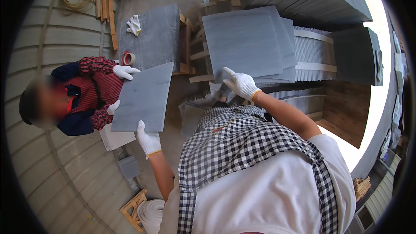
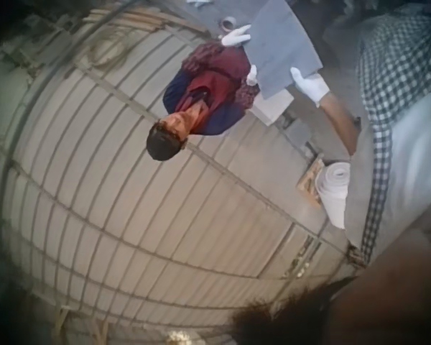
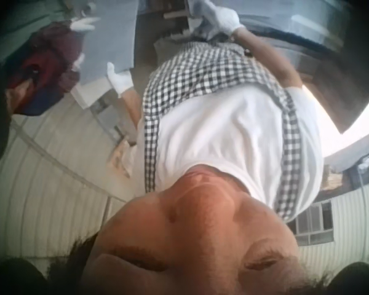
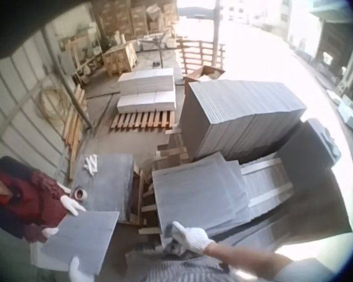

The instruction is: The person repeatedly picks up gray rectangular sheets from a stack and places them into a wooden crate lined with corrugated material. The person handles the sheets one at a time, aligning them within the crate. A coworker is visible nearby handling similar sheets.

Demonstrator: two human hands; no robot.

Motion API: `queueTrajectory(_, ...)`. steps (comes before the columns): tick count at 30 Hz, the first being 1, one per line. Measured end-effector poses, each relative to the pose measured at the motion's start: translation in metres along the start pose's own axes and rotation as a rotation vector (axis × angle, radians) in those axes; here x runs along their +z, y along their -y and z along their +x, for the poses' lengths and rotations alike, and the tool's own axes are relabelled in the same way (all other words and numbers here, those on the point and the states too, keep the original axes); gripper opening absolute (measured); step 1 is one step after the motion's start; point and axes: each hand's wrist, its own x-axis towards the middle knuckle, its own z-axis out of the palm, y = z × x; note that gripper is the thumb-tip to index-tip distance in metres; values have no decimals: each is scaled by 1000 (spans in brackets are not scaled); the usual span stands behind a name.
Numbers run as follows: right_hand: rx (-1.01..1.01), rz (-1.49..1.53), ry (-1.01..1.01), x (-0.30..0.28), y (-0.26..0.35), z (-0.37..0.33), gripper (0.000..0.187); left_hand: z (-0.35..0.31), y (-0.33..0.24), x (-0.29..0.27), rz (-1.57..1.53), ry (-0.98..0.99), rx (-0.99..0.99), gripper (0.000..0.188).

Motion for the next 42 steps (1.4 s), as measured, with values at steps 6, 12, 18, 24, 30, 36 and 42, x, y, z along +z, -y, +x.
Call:
queueTrajectory(6, 316, 1047, 347, -4, 22, 26, 52, -64, -33, 37, 17, -14, -117, 45)
queueTrajectory(12, 425, 1686, 803, 17, 9, 47, 84, -113, -49, 69, 118, 80, -109, 51)
queueTrajectory(18, 430, 1544, 691, 3, 36, 51, 88, -142, -80, 86, 252, 177, -96, 54)
queueTrajectory(24, 412, 1722, 692, -30, 68, 67, 73, -136, -93, 105, 493, 294, 96, 52)
queueTrajectory(30, 252, 1866, 525, -98, 40, 32, 57, -76, -98, 114, 552, 639, -27, 66)
queueTrajectory(36, 267, 1593, 93, -178, -14, -44, 56, -25, -39, 200, 478, 1068, -202, 76)
queueTrajectory(42, 401, 1362, -383, -212, -42, -180, 76, -23, 35, 297, 607, 1469, -605, 80)
